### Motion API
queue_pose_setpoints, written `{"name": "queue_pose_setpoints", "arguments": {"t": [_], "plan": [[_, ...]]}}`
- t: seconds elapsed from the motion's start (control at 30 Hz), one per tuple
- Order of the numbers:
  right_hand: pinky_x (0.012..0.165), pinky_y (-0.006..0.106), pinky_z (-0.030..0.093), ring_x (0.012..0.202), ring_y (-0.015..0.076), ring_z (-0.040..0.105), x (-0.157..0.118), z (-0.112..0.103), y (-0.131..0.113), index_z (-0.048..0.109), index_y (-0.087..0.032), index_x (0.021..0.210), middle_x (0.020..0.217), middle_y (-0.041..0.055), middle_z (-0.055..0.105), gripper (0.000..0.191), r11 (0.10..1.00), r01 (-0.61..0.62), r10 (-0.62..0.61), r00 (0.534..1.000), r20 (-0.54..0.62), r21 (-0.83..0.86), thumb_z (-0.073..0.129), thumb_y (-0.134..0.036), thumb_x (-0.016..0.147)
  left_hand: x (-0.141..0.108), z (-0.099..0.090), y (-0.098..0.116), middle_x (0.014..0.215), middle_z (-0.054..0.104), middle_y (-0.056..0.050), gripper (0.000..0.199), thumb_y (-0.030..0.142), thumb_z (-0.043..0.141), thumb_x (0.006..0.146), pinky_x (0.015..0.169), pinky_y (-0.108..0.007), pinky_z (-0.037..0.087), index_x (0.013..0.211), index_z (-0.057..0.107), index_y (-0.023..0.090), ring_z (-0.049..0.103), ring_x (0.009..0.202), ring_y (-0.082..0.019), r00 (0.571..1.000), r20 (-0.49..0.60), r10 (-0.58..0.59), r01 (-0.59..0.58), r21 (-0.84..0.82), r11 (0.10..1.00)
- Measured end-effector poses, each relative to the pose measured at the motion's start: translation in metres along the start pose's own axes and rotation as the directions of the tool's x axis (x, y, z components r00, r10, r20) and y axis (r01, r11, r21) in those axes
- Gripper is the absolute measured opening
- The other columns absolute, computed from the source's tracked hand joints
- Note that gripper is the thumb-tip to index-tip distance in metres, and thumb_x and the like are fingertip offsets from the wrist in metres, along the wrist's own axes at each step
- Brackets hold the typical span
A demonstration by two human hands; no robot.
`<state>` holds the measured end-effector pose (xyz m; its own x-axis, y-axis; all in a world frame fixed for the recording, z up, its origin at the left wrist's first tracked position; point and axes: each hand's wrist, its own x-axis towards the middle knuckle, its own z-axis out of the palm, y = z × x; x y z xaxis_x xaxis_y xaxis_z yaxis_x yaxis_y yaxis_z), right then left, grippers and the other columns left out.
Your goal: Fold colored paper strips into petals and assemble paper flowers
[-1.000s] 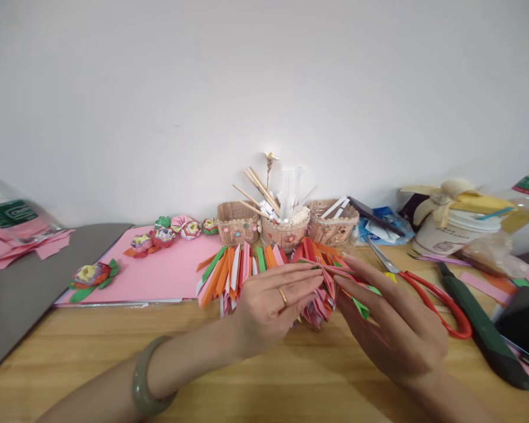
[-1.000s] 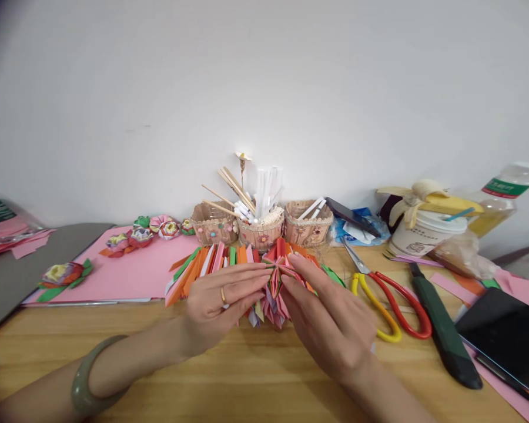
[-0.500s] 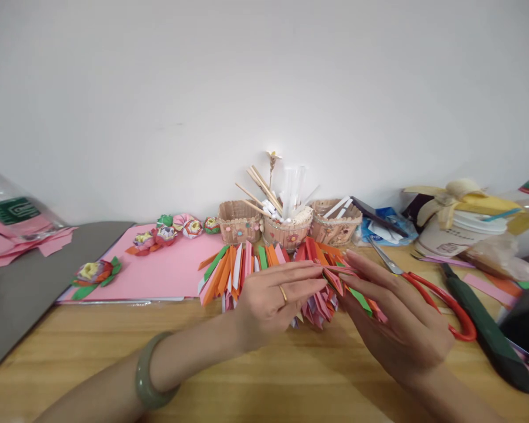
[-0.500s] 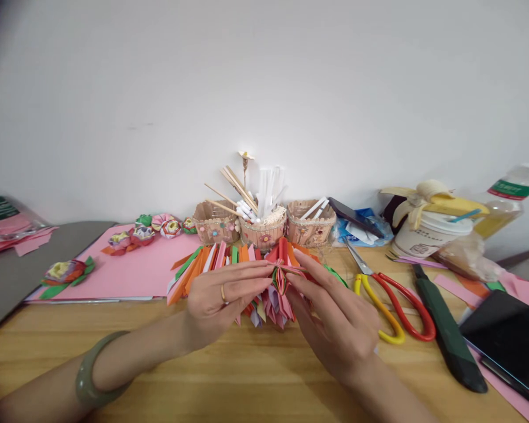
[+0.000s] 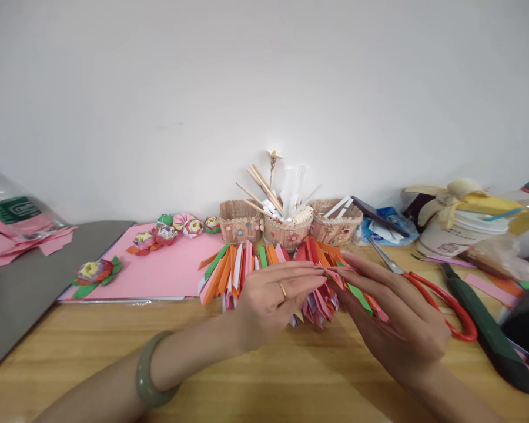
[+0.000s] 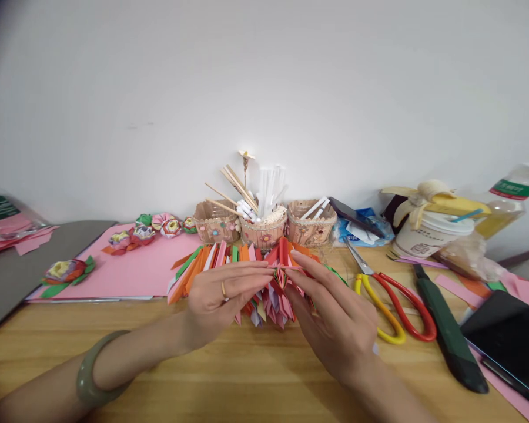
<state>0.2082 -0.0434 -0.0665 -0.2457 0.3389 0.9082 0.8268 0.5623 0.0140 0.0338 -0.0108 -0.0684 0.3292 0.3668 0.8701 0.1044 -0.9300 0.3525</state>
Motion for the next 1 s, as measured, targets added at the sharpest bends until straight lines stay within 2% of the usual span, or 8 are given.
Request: {"name": "queue_pose_setpoints", "arguments": {"t": [0.23, 0.3, 0.47, 0.73, 0.87, 1.0], "plan": [[0.067, 0.028, 0.056, 0.076, 0.0181, 0.069, 0.001, -0.001, 0.0, 0.061, -0.021, 0.094, 0.096, 0.0083, 0.07, 0.026, 1.0, 0.026, -0.026, 0.999, 0.021, 0.007, 0.065, -0.007, 0.072, 0.006, -0.002, 0.003, 0.084, 0.071, -0.008, 0.015, 0.011, 0.055, 0.078, 0.074, -0.027, 0.056, 0.085, 0.068, 0.015, 0.066, 0.08, -0.015, 0.976, -0.004, -0.219, 0.218, -0.093, 0.972], [0.069, 0.028, 0.056, 0.077, 0.018, 0.068, 0.0, -0.001, 0.0, 0.061, -0.021, 0.094, 0.096, 0.0085, 0.07, 0.027, 0.999, 0.034, -0.035, 0.999, 0.032, 0.025, 0.065, -0.007, 0.071, 0.007, -0.003, 0.003, 0.081, 0.071, -0.009, 0.014, 0.011, 0.056, 0.078, 0.073, -0.027, 0.056, 0.083, 0.069, 0.014, 0.066, 0.078, -0.015, 0.976, -0.001, -0.22, 0.218, -0.11, 0.97], [0.067, 0.027, 0.056, 0.076, 0.0177, 0.068, -0.002, 0.0, 0.001, 0.061, -0.022, 0.095, 0.096, 0.0076, 0.07, 0.029, 0.999, 0.027, -0.028, 0.999, 0.03, 0.019, 0.065, -0.007, 0.071, 0.008, -0.004, 0.002, 0.081, 0.072, -0.008, 0.017, 0.007, 0.053, 0.078, 0.078, -0.03, 0.055, 0.085, 0.068, 0.014, 0.066, 0.085, -0.016, 0.991, 0.002, -0.133, 0.133, -0.119, 0.984], [0.066, 0.028, 0.056, 0.076, 0.0176, 0.068, 0.001, 0.0, 0.0, 0.06, -0.023, 0.095, 0.095, 0.0071, 0.07, 0.027, 0.999, 0.023, -0.025, 0.999, 0.041, 0.046, 0.063, -0.007, 0.073, 0.01, -0.005, 0.003, 0.083, 0.071, -0.008, 0.016, 0.01, 0.052, 0.079, 0.074, -0.029, 0.054, 0.083, 0.067, 0.016, 0.065, 0.081, -0.015, 0.991, 0.04, -0.13, 0.134, -0.1, 0.986], [0.064, 0.027, 0.056, 0.08, 0.0179, 0.067, 0.0, 0.0, 0.001, 0.06, -0.021, 0.091, 0.096, 0.0092, 0.069, 0.021, 0.992, 0.011, -0.023, 0.995, 0.093, 0.125, 0.062, -0.008, 0.074, 0.015, -0.01, 0.005, 0.08, 0.064, -0.006, 0.007, 0.011, 0.06, 0.072, 0.072, -0.029, 0.05, 0.077, 0.063, 0.014, 0.06, 0.076, -0.014, 0.972, 0.117, -0.205, 0.209, -0.024, 0.978], [0.065, 0.027, 0.055, 0.081, 0.0175, 0.066, 0.0, 0.0, 0.001, 0.06, -0.019, 0.089, 0.096, 0.01, 0.068, 0.019, 0.986, 0.006, -0.029, 0.99, 0.139, 0.165, 0.064, -0.009, 0.074, 0.016, -0.012, 0.002, 0.077, 0.058, -0.003, 0.006, 0.018, 0.063, 0.072, 0.068, -0.026, 0.047, 0.073, 0.058, 0.015, 0.056, 0.072, -0.012, 0.927, 0.244, -0.286, 0.309, -0.063, 0.949]]}}
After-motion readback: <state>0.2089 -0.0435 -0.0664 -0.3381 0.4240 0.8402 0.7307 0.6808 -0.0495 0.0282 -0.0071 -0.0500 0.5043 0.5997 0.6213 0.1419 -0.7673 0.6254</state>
